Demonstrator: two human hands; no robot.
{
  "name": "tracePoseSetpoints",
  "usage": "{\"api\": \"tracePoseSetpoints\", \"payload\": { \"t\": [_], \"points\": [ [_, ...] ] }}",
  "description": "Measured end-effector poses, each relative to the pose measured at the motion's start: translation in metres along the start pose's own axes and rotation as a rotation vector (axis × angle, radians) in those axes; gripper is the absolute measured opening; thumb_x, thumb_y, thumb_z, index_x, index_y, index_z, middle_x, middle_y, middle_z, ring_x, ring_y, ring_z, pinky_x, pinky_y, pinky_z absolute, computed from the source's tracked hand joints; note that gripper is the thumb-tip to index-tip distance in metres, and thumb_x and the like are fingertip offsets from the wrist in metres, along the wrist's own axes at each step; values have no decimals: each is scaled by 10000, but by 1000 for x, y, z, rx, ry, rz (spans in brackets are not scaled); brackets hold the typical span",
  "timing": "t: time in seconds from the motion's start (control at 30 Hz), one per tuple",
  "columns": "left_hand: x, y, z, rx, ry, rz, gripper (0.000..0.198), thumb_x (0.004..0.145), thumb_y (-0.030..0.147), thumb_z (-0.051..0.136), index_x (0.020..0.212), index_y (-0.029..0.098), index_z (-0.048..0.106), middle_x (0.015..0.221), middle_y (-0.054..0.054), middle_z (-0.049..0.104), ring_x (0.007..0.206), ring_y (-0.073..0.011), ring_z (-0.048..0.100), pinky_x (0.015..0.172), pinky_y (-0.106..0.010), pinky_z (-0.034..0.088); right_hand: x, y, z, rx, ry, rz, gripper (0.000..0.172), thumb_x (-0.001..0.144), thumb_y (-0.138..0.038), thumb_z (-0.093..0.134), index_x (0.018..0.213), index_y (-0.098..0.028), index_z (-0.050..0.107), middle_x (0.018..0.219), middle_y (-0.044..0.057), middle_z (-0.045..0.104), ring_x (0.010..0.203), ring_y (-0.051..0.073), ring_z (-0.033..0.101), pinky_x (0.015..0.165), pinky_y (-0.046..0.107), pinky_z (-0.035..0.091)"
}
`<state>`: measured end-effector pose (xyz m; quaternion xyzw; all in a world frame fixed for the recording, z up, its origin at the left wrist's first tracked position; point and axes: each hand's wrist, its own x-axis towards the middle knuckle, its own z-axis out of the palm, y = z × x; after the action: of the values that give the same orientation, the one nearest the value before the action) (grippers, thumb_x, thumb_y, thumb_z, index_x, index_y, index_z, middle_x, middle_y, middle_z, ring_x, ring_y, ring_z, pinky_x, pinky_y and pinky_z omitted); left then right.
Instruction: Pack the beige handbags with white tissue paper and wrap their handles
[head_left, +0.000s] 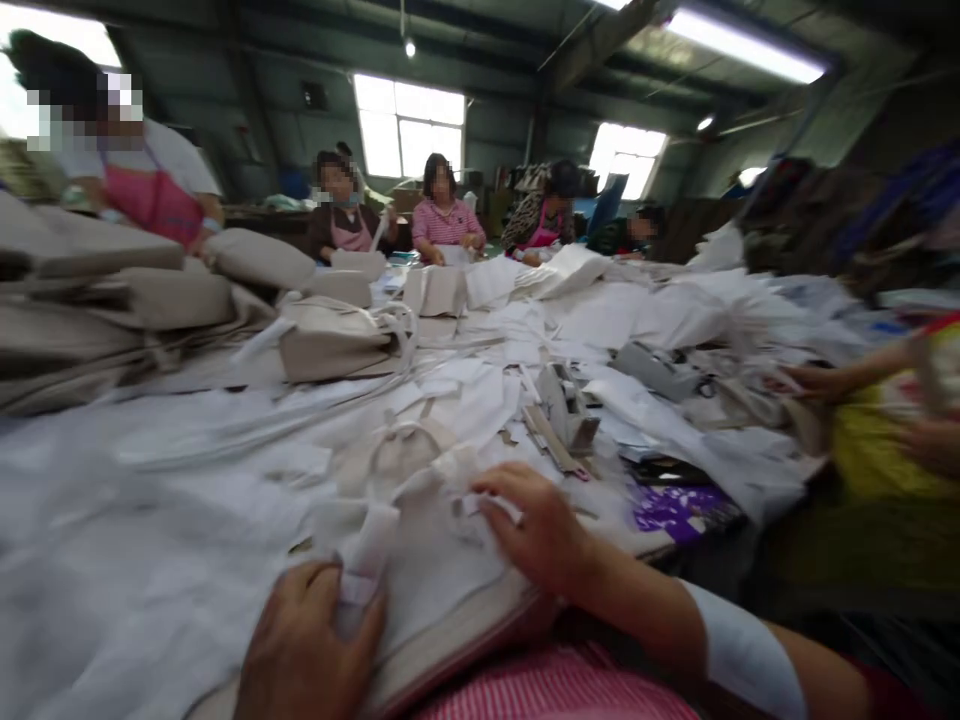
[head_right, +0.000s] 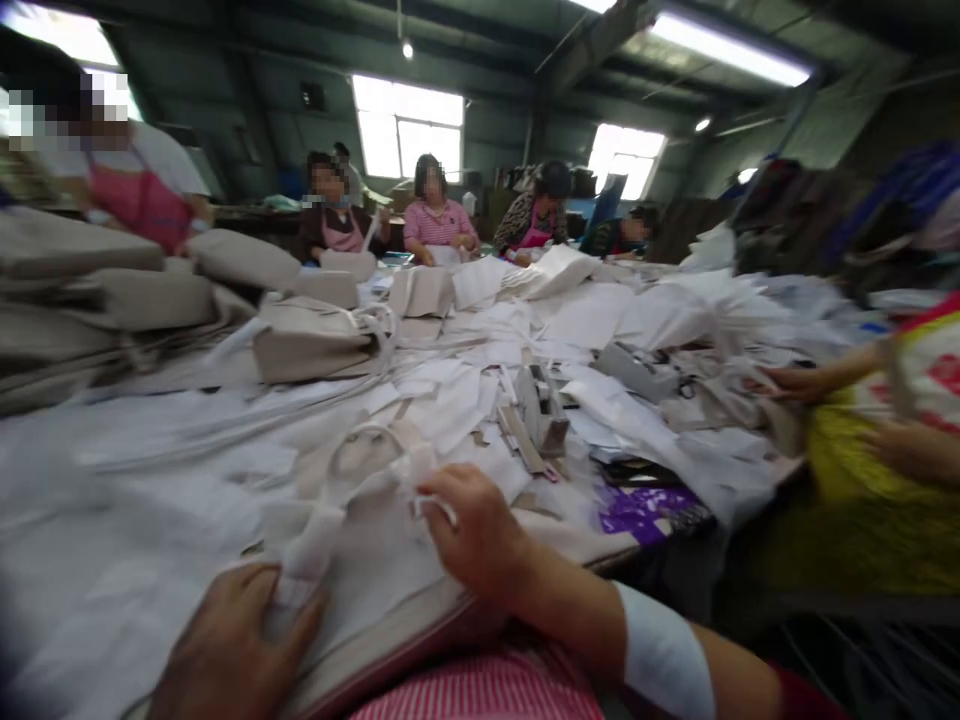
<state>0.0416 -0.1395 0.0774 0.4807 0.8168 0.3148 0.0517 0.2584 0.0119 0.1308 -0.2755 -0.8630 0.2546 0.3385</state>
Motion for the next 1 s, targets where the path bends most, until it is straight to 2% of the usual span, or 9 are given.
{"api": "tracePoseSetpoints", "payload": {
  "t": [0.13,0.23,0.33,0.43,0.57,0.67,0.83,0.9,1.0],
  "points": [
    [9,17,-12,-555,-296,-414,462,777,500,576,1103,173,599,952,-87,704,823,-255,678,731,-376,547,-10,34,3,183,-80,340,197,866,-283,555,989,-195,681,954,61,700,848,194,637,779,327,504],
    [11,12,-10,-828,-384,-478,458,835,434,515,1205,167,554,1068,-92,701,918,-232,684,810,-353,545,-18,48,12,350,-147,517,337,869,-410,559,1102,-179,637,985,75,706,883,206,656,796,334,518],
    [12,10,-8,-542,-307,-395,466,859,418,507,1227,137,558,1110,-117,689,1036,-245,650,953,-387,484,-17,56,17,410,-198,579,487,849,-495,577,1198,-156,574,1029,95,699,937,217,658,830,343,520],
    [12,16,-7,-222,-190,-330,673,863,498,511,1385,86,411,1186,-178,638,1051,-280,642,934,-442,495,-5,60,15,343,-266,621,581,807,-527,623,1247,-154,556,1067,112,697,931,236,667,816,360,519],
    [10,23,-2,41,-177,-59,804,800,507,603,1466,141,337,1471,-200,390,1347,-333,410,1084,-490,373,19,55,15,290,-328,641,695,683,-469,754,1283,-185,548,962,88,719,836,239,671,750,349,514],
    [6,25,3,172,-313,-20,860,746,505,666,1487,216,338,1555,-191,254,1415,-368,291,1117,-508,318,31,48,21,569,-390,668,544,645,-362,767,1138,-185,618,861,57,716,787,222,661,706,320,512],
    [6,23,4,296,-381,-87,825,795,519,606,1509,249,291,1599,-187,138,1456,-368,173,1129,-534,271,30,55,36,1123,-572,818,375,694,-336,666,1013,-146,614,883,79,710,749,196,654,693,320,518],
    [11,21,0,278,-449,-82,816,814,525,584,1517,264,261,1611,-176,90,1463,-358,144,1132,-527,270,28,60,38,894,-627,774,396,712,-352,655,1051,-155,606,904,82,708,803,217,655,739,347,516],
    [24,20,-14,276,-447,-24,746,851,569,520,1497,251,323,1615,-165,74,1464,-352,139,1136,-517,274,34,56,30,164,-587,530,411,765,-446,627,1049,-149,630,959,136,699,919,292,634,853,448,476]
  ]
}}
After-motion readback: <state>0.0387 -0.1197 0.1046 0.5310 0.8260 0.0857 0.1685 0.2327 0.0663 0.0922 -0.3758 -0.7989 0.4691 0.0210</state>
